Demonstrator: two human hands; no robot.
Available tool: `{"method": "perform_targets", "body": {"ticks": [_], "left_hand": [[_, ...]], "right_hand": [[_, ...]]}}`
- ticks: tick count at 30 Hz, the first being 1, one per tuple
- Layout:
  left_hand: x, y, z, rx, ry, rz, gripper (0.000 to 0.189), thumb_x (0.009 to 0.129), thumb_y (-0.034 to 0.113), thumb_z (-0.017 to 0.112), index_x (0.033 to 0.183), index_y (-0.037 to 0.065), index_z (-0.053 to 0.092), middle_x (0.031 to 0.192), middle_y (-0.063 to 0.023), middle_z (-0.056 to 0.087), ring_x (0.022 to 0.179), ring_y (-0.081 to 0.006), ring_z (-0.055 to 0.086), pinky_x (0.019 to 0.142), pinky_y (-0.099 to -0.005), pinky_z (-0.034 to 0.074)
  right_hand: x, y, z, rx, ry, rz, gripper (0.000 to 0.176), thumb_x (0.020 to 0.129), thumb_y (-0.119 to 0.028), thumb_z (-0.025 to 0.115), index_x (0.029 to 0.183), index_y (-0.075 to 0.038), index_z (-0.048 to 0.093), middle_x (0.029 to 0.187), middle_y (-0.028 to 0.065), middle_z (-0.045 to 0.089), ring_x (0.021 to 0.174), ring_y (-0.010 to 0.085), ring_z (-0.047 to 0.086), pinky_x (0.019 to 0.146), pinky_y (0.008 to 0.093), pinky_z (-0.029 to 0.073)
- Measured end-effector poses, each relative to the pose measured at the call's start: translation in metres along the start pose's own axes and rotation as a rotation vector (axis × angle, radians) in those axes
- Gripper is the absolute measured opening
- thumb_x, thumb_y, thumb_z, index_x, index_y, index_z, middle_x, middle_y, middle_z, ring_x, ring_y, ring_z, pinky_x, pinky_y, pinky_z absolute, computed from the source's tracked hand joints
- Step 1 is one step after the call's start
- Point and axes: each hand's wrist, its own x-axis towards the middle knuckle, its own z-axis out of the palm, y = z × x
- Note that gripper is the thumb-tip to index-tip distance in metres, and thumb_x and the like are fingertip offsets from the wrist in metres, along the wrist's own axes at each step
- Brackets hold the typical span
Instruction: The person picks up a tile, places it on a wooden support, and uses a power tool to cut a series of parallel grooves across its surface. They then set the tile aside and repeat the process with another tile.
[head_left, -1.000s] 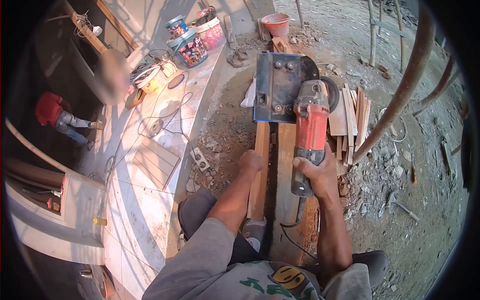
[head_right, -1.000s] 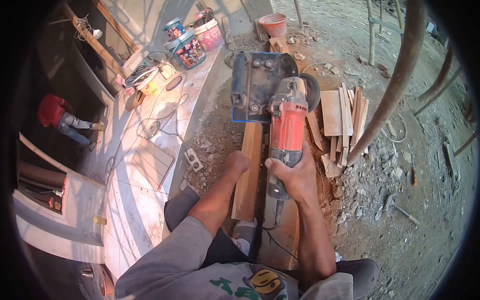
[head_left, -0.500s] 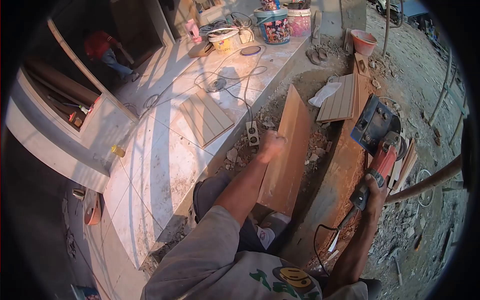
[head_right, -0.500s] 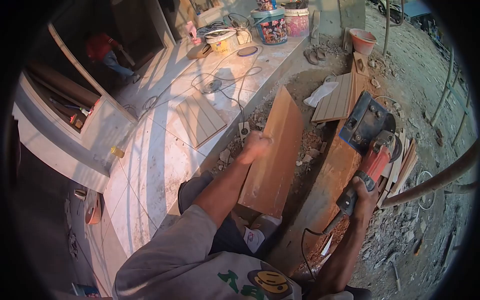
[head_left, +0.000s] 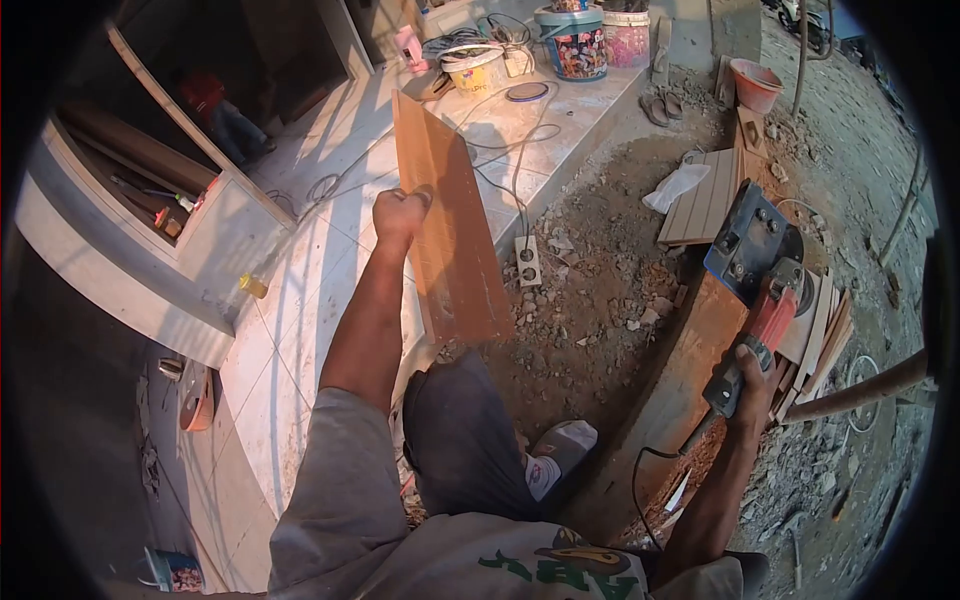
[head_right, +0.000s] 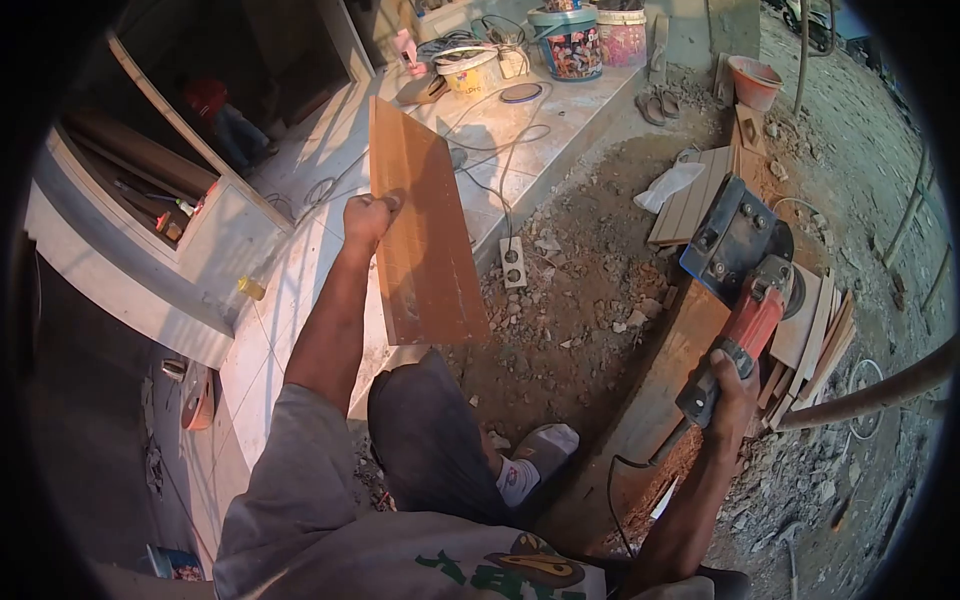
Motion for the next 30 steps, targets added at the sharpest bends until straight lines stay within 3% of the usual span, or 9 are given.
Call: {"method": "perform_targets", "body": {"ticks": [6, 12, 14, 18, 24, 30], "left_hand": [[0.018, -0.097, -0.080, 0.329, 0.072, -0.008, 0.033, 0.071, 0.033, 0.071, 0.081, 0.002, 0.073, 0.085, -0.0190, 0.072, 0.085, -0.0351, 0.071, 0.079, -0.0423, 0.054], [-0.018, -0.145, -0.135, 0.629, 0.059, -0.242, 0.033, 0.072, 0.032, 0.069, 0.090, 0.005, 0.075, 0.093, -0.0182, 0.073, 0.090, -0.0357, 0.070, 0.082, -0.0428, 0.055], [-0.020, -0.181, -0.143, 0.688, 0.098, -0.252, 0.033, 0.073, 0.031, 0.068, 0.092, 0.005, 0.074, 0.096, -0.0177, 0.073, 0.092, -0.0351, 0.070, 0.082, -0.0432, 0.055], [-0.037, -0.190, -0.150, 0.818, 0.022, -0.393, 0.032, 0.078, 0.028, 0.068, 0.098, 0.003, 0.073, 0.101, -0.0183, 0.072, 0.098, -0.0325, 0.070, 0.084, -0.0419, 0.056], [-0.047, -0.229, -0.144, 0.933, 0.036, -0.406, 0.027, 0.083, 0.028, 0.068, 0.098, 0.007, 0.074, 0.104, -0.0169, 0.072, 0.100, -0.0325, 0.070, 0.085, -0.0417, 0.056], [-0.066, -0.225, -0.132, 0.952, -0.043, -0.362, 0.026, 0.084, 0.027, 0.066, 0.097, 0.007, 0.074, 0.103, -0.0174, 0.072, 0.099, -0.0333, 0.070, 0.085, -0.0426, 0.056]], "right_hand": [[0.001, 0.014, 0.005, -0.016, 0.047, 0.059, 0.049, 0.080, -0.028, 0.073, 0.116, -0.003, 0.050, 0.082, 0.0068, 0.059, 0.060, 0.0160, 0.060, 0.054, 0.0293, 0.051], [0.003, 0.018, 0.009, -0.020, 0.034, 0.096, 0.051, 0.078, -0.032, 0.074, 0.114, -0.004, 0.052, 0.079, 0.0081, 0.060, 0.060, 0.0165, 0.061, 0.055, 0.0293, 0.052], [0.006, 0.022, 0.007, -0.044, 0.010, 0.092, 0.050, 0.079, -0.033, 0.074, 0.113, -0.003, 0.052, 0.079, 0.0078, 0.060, 0.061, 0.0164, 0.061, 0.055, 0.0293, 0.052], [0.008, 0.024, 0.014, -0.072, 0.026, 0.089, 0.050, 0.079, -0.033, 0.074, 0.112, -0.003, 0.052, 0.080, 0.0082, 0.061, 0.061, 0.0159, 0.061, 0.056, 0.0288, 0.052], [0.009, 0.028, 0.018, -0.080, 0.019, 0.100, 0.050, 0.079, -0.031, 0.074, 0.113, -0.002, 0.052, 0.080, 0.0085, 0.061, 0.060, 0.0162, 0.061, 0.054, 0.0285, 0.052], [0.006, 0.030, 0.023, -0.101, 0.038, 0.089, 0.049, 0.079, -0.030, 0.074, 0.113, -0.002, 0.052, 0.079, 0.0089, 0.061, 0.059, 0.0165, 0.061, 0.053, 0.0284, 0.051]]}}
